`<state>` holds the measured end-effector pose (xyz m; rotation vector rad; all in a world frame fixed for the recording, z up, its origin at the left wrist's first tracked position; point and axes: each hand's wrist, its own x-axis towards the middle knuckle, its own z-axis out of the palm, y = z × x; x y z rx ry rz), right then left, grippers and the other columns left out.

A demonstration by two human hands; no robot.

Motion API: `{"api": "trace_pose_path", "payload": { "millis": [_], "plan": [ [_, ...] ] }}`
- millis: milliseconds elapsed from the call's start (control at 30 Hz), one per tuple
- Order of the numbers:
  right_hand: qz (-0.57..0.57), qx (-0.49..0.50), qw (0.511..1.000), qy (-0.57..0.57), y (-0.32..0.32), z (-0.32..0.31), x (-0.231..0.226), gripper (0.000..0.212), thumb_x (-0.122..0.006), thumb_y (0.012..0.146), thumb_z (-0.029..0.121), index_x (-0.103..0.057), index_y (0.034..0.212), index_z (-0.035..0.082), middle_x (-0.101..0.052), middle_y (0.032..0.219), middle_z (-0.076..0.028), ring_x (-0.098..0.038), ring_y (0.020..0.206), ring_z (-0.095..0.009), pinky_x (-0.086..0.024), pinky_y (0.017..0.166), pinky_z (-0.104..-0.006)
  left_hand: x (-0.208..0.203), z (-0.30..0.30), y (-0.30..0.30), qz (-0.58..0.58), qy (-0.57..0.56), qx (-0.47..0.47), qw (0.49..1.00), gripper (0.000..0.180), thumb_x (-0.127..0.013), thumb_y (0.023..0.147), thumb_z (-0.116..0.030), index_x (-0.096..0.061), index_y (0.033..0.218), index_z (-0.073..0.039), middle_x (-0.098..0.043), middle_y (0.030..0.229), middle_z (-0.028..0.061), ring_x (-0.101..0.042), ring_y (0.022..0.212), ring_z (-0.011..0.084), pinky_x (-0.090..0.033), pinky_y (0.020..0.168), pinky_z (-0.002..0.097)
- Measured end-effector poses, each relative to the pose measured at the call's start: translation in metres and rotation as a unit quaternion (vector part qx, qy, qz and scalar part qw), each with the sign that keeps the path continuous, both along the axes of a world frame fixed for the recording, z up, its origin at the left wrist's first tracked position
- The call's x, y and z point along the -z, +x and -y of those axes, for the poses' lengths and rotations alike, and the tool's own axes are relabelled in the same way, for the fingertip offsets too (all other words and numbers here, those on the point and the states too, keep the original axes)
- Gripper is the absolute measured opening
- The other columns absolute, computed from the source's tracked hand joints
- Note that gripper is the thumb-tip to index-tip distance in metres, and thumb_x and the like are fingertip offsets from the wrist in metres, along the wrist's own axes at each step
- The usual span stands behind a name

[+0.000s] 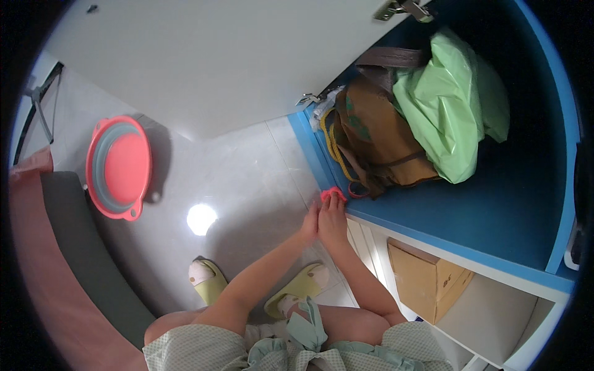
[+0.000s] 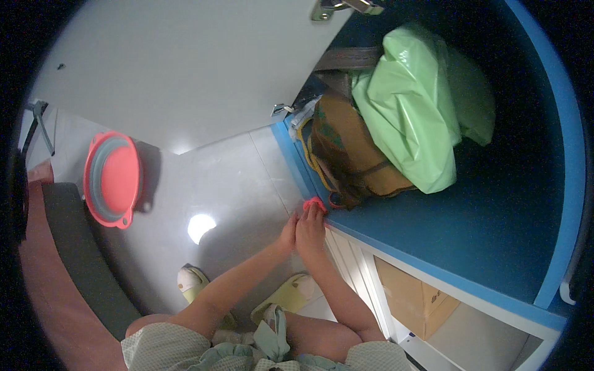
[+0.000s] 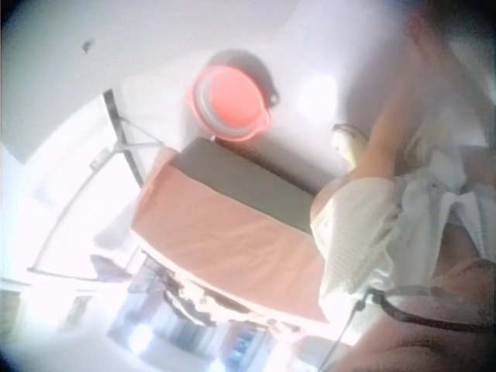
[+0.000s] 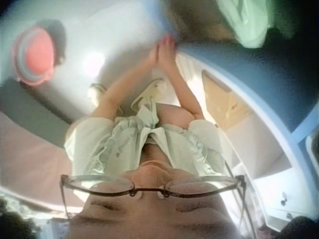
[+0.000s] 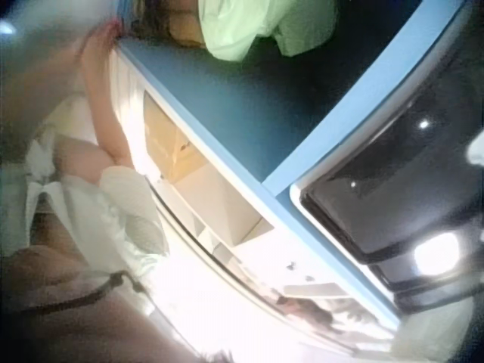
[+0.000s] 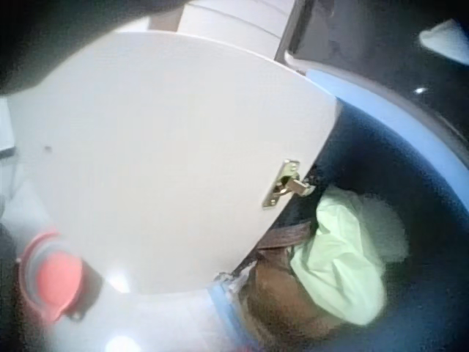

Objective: The person wipes the inside and outside of a white cabinet door and then cleans the front of a white and blue drawer unit with a pink cloth. They continue by wiping the top and side surfaces of the furniture.

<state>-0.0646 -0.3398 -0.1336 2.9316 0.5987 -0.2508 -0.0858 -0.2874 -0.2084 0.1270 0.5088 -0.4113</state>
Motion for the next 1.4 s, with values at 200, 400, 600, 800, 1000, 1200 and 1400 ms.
{"api": "trace_pose_path", "payload": {
  "millis": [200,400,600,800,1000,1200,1400],
  "plan": [
    [-0.052,0.047,0.997,-0.030,0.006,-0.014,-0.014,0.039,-0.054,0.080,0.012,-0.053,0.115,-0.006,-0.041,0.128,-0.015,-0.044,0.115,-0.031,-0.039,0.098,-0.0339,-0.013,-0.007,0.004,-0.026,-0.031,0.015,0.999,0.060,-0.020,0.097,-0.047,-0.037,0.137,-0.006,-0.046,0.135,0.0095,-0.044,0.123,0.0235,-0.030,0.107,0.0367],
    [-0.049,0.006,0.997,0.065,0.015,-0.015,-0.021,0.039,-0.054,0.079,0.011,-0.052,0.114,-0.006,-0.042,0.127,-0.015,-0.042,0.116,-0.034,-0.039,0.098,-0.0375,-0.006,-0.011,0.010,-0.036,-0.009,0.025,0.999,0.059,-0.021,0.097,-0.046,-0.036,0.138,-0.007,-0.044,0.137,0.0087,-0.042,0.125,0.0233,-0.029,0.107,0.0370],
    [-0.054,0.002,0.990,0.130,0.027,-0.016,-0.019,0.044,-0.057,0.076,0.008,-0.049,0.118,-0.005,-0.042,0.127,-0.017,-0.042,0.115,-0.037,-0.037,0.099,-0.0411,-0.018,-0.021,0.024,-0.049,0.013,0.023,0.998,0.056,-0.026,0.096,-0.046,-0.045,0.131,-0.007,-0.051,0.130,0.0078,-0.048,0.120,0.0208,-0.034,0.103,0.0351],
    [-0.020,-0.065,0.984,0.162,0.055,-0.034,-0.014,0.046,-0.054,0.079,0.006,-0.045,0.122,-0.006,-0.041,0.130,-0.017,-0.040,0.117,-0.037,-0.036,0.100,-0.0405,-0.024,-0.052,0.054,-0.001,0.080,0.000,0.997,0.058,-0.027,0.095,-0.049,-0.042,0.134,-0.009,-0.049,0.133,0.0072,-0.046,0.122,0.0220,-0.032,0.105,0.0367],
    [-0.045,-0.064,0.978,0.193,0.087,-0.061,-0.020,0.045,-0.054,0.079,0.005,-0.045,0.121,-0.007,-0.040,0.131,-0.018,-0.039,0.118,-0.037,-0.036,0.101,-0.0399,-0.035,-0.079,0.083,0.018,0.104,-0.011,0.994,0.059,-0.028,0.095,-0.049,-0.041,0.135,-0.008,-0.047,0.135,0.0063,-0.043,0.125,0.0206,-0.029,0.107,0.0344],
    [-0.029,-0.060,0.975,0.210,0.110,-0.085,-0.010,0.042,-0.050,0.081,0.005,-0.046,0.121,-0.007,-0.039,0.133,-0.017,-0.038,0.120,-0.037,-0.036,0.101,-0.0398,0.003,-0.099,0.105,0.026,0.107,-0.035,0.993,0.061,-0.029,0.094,-0.051,-0.043,0.133,-0.006,-0.050,0.132,0.0081,-0.047,0.121,0.0211,-0.031,0.105,0.0340],
    [0.019,-0.071,0.969,0.237,0.133,-0.100,0.007,0.042,-0.047,0.085,0.008,-0.043,0.125,-0.004,-0.037,0.137,-0.016,-0.034,0.126,-0.036,-0.036,0.102,-0.0386,-0.038,-0.114,0.135,0.027,0.189,-0.087,0.978,0.061,-0.029,0.094,-0.051,-0.046,0.130,-0.005,-0.051,0.130,0.0088,-0.048,0.118,0.0209,-0.033,0.103,0.0328]
  ]
}}
